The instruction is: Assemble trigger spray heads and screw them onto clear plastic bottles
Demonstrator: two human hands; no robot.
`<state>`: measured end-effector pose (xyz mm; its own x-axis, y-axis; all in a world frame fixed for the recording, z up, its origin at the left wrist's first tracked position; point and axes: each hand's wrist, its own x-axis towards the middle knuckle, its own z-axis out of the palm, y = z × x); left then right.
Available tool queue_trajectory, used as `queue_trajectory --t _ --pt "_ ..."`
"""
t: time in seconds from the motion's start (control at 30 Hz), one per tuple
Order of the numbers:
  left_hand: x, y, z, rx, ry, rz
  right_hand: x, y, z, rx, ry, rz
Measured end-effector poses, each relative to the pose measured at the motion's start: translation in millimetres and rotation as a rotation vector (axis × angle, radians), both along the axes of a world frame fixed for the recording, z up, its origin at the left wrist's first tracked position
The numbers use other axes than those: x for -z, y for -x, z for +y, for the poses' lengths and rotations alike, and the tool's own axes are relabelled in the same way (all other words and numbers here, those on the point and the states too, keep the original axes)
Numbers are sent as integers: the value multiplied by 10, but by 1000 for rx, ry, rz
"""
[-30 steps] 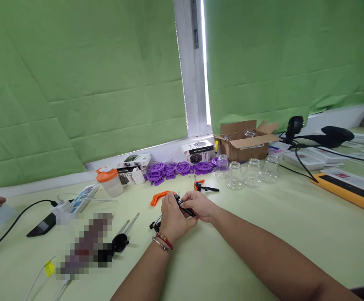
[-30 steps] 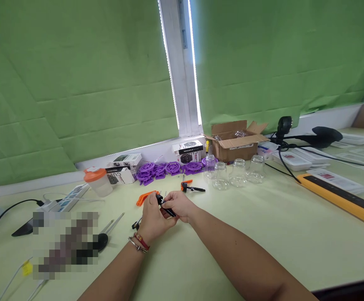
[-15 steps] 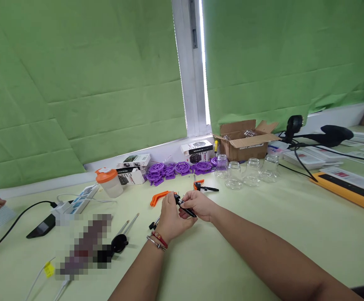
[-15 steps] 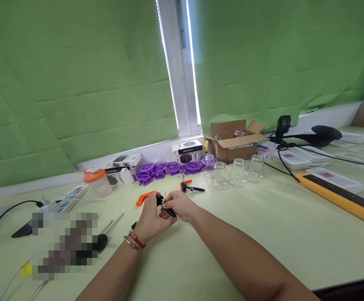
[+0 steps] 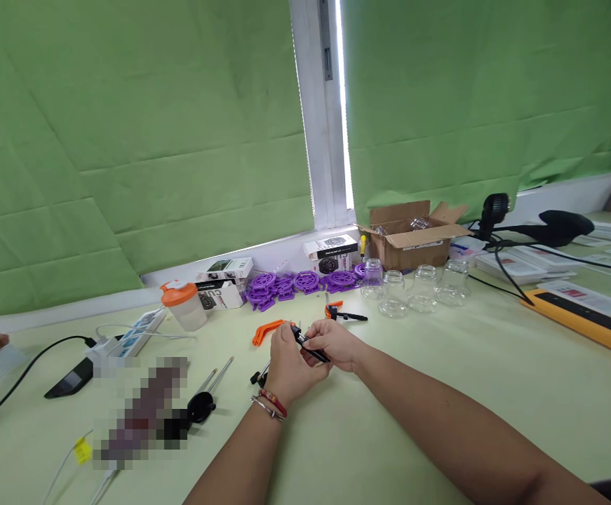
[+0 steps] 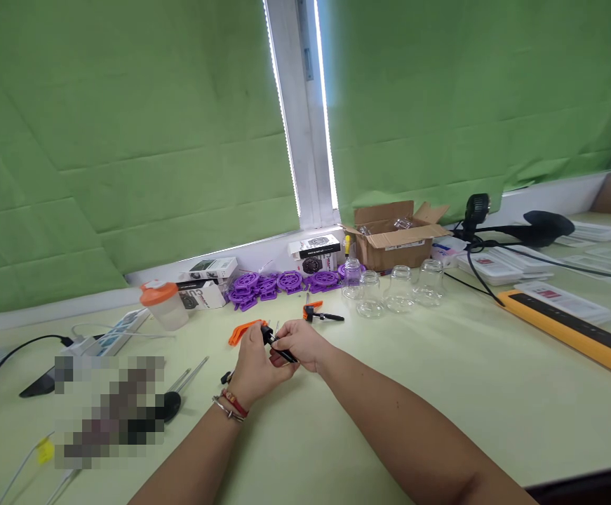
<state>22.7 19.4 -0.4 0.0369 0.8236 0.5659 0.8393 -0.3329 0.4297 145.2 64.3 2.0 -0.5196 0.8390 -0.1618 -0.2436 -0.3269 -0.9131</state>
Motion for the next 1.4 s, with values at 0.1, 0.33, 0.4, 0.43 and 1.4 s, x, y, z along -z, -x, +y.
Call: queue_trajectory --t 0.1,0.33,0.4,0.43,1.4 --pt "21 -28 -2 -32 -18 15 -2 6 0 -1 -18 15" --pt "12 -31 -8 -63 -14 41 5 19 13 -12 -75 5" --pt "4 -19 -5 -57 -27 32 11 15 27 -38 -85 24" --pt "2 -14 -4 -53 -28 30 15 13 33 -46 -85 29" --pt "-40 -16 -12 -108 134 50 -15 12 57 -4 -138 -84"
